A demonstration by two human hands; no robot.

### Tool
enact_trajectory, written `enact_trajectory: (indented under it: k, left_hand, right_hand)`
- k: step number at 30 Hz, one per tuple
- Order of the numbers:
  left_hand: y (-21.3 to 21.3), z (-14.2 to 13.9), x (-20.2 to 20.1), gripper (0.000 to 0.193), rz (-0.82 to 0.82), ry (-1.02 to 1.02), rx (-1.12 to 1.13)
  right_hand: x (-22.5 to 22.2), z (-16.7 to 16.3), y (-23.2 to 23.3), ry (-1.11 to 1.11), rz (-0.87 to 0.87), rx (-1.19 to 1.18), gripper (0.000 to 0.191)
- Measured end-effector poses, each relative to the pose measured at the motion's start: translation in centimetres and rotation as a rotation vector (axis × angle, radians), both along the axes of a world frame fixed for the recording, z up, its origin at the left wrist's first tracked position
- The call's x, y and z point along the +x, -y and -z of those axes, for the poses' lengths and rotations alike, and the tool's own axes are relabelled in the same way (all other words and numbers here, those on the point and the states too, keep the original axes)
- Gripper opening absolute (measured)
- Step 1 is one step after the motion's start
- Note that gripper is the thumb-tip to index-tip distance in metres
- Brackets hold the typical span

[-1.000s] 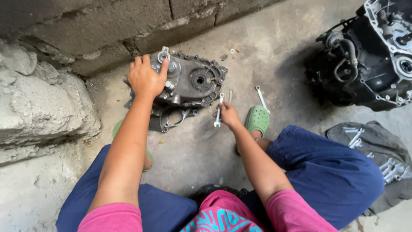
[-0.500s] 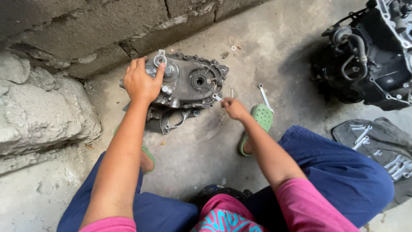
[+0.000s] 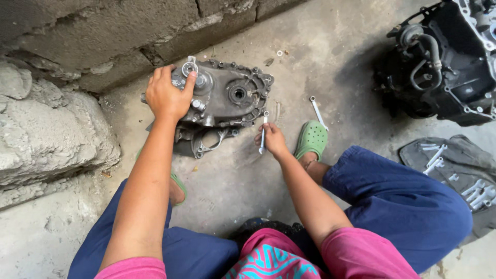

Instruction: The person sits on the floor and uses a wrench to loosen and remove bolts from a metallic engine casing. They hold the casing steady with one hand while turning the wrench with the other, placing removed bolts on the floor.

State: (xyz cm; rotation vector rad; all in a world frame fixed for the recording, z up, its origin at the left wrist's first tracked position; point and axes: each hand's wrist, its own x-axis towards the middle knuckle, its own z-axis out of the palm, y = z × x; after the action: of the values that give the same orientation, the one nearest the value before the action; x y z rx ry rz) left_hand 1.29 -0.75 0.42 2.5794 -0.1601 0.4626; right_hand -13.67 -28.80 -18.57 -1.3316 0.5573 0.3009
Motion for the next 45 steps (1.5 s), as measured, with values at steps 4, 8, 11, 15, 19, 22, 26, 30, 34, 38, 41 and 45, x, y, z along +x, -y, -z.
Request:
enact_trajectory:
  k: [4, 8, 11, 15, 19, 22, 26, 30, 34, 38, 41, 45]
  left_hand:
    - [0.2, -0.4, 0.1, 0.057, -0.016, -0.020, 0.012]
    - [0.3, -0.7, 0.1, 0.057, -0.015, -0.013, -0.012]
    - [0.3, -0.7, 0.1, 0.057, -0.018, -0.022, 0.002]
    - [0.2, -0.6, 0.0, 0.057, -0.016, -0.029, -0.004]
    - [0.3, -0.9, 0.0, 0.056, -0.033, -0.042, 0.000]
    - [0.3, -1.1, 0.1, 0.058, -0.015, -0.010, 0.011]
    - [0.2, -1.2, -0.1, 0.057, -0.016, -0.014, -0.003]
    - [0.1, -1.0, 0.0, 0.057, -0.019, -0.011, -0.010]
    - [0.2, -1.0, -0.2, 0.056, -0.009, -0.003, -0.018]
    - [0.3, -1.2, 0.0, 0.056, -0.003, -0.010, 0.000]
    - [0.3, -1.3, -0.2, 0.057, -0.001, -0.016, 0.004]
    - [0.3, -1.4, -0.3, 0.055, -0.032, -0.032, -0.008]
  right_hand:
    - [1.3, -2.0, -0.4, -0.105, 0.053, 0.094, 0.032]
    - [2.4, -2.2, -0.9, -0.317, 0.076, 0.198, 0.030]
    - [2.4, -1.6, -0.2, -0.251, 0.041, 0.226, 0.025]
    - [3.9, -3.1, 5.5, 0.039, -0.545, -0.653, 0.034]
    - [7.4, -8.2, 9.8, 0.196, -0.930, -1.428, 0.040]
    - [10.4, -9.5, 10.1, 0.211, -0.563, -1.298, 0.036]
    - [11.4, -6.1, 9.3, 0.134, -0.373, -0.926, 0.041]
    - [10.4, -2.6, 8.1, -0.063, -0.297, -0.563, 0.041]
    - [9.5, -1.5, 6.2, -0.153, -0.132, -0.202, 0.040]
    - [10.3, -1.7, 6.6, -0.210, -0.171, -0.075, 0.042]
    - [11.3, -2.7, 10.5, -0.199, -0.476, -0.470, 0.045]
    - [18.9, -5.8, 13.0, 0.028, -1.130, -1.106, 0.055]
